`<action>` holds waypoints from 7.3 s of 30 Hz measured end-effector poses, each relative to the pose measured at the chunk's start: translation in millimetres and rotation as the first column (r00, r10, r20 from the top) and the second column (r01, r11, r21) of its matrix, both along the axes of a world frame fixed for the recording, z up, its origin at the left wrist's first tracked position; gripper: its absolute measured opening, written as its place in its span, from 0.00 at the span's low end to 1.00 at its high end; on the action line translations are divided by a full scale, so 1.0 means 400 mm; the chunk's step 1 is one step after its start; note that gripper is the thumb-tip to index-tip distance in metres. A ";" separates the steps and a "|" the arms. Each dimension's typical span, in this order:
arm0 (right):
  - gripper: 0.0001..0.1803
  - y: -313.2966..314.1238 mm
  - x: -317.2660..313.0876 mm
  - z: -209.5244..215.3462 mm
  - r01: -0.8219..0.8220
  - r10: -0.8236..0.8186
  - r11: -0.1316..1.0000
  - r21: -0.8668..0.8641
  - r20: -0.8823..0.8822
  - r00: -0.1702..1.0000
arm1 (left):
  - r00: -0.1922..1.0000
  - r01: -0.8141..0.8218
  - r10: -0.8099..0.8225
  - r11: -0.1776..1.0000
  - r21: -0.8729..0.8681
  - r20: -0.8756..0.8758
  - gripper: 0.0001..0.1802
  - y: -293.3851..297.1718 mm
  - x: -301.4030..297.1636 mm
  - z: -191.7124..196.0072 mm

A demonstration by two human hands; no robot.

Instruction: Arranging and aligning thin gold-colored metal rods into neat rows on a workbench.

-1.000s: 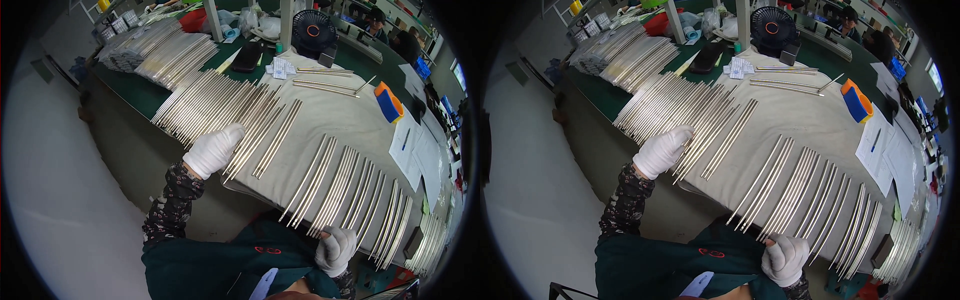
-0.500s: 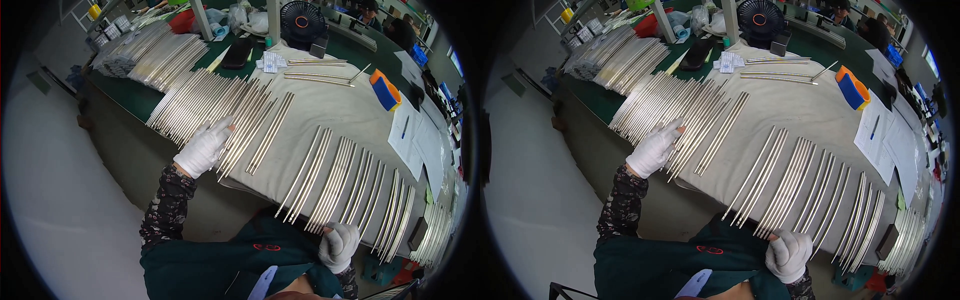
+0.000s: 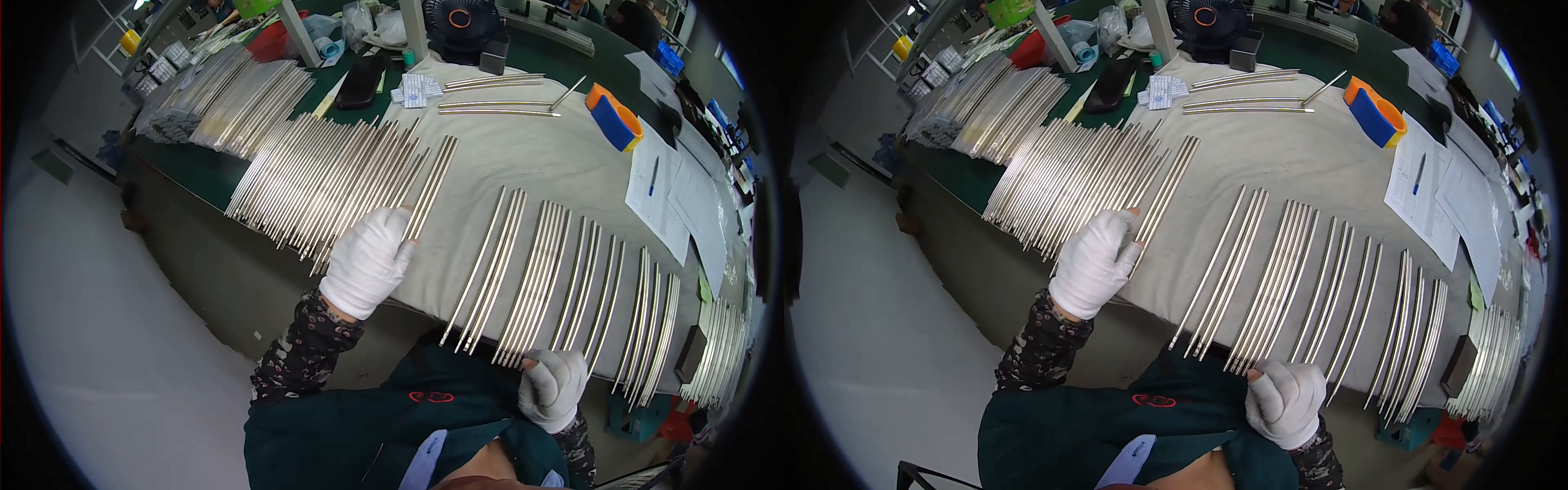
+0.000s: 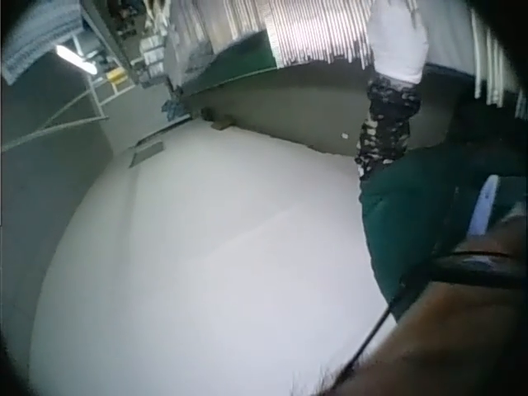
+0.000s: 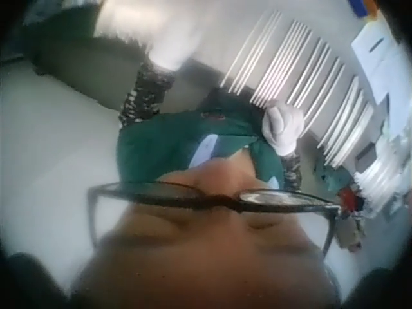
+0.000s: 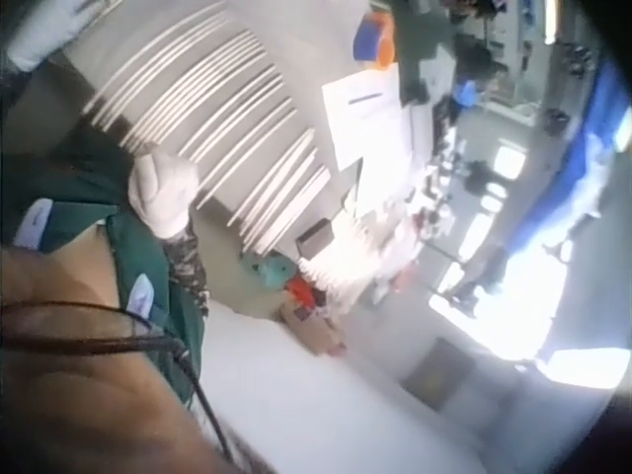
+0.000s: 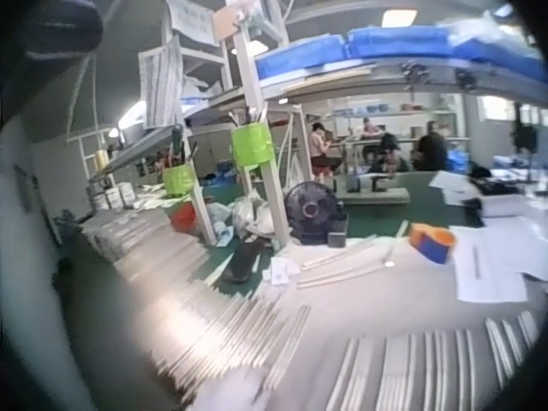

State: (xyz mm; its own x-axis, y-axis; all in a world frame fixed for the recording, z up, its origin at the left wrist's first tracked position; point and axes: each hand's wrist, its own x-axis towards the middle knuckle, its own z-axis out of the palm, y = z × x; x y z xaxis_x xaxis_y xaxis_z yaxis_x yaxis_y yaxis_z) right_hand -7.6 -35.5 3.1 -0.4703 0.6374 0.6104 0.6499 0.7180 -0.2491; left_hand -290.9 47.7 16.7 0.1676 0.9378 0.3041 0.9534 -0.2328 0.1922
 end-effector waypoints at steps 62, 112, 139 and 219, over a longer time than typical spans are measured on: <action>0.44 0.002 0.198 0.026 0.197 -0.121 0.854 -0.482 0.185 0.975 | 0.499 0.864 -0.840 0.463 -0.196 0.213 0.54 -0.062 0.367 -0.054; 0.53 0.021 0.315 0.012 0.087 0.043 0.911 -0.403 0.304 0.952 | 0.660 0.735 -0.749 0.628 -0.256 0.059 0.54 -0.094 0.414 -0.053; 0.29 -0.072 0.257 -0.026 0.266 -0.230 0.957 -0.115 0.256 0.939 | 0.736 0.677 -0.677 0.736 0.021 0.013 0.35 -0.130 0.406 -0.071; 0.10 -0.136 0.293 -0.042 0.460 -0.461 0.881 0.109 -0.018 0.887 | 0.044 0.866 0.813 0.259 -0.429 0.581 0.07 -0.122 0.537 0.004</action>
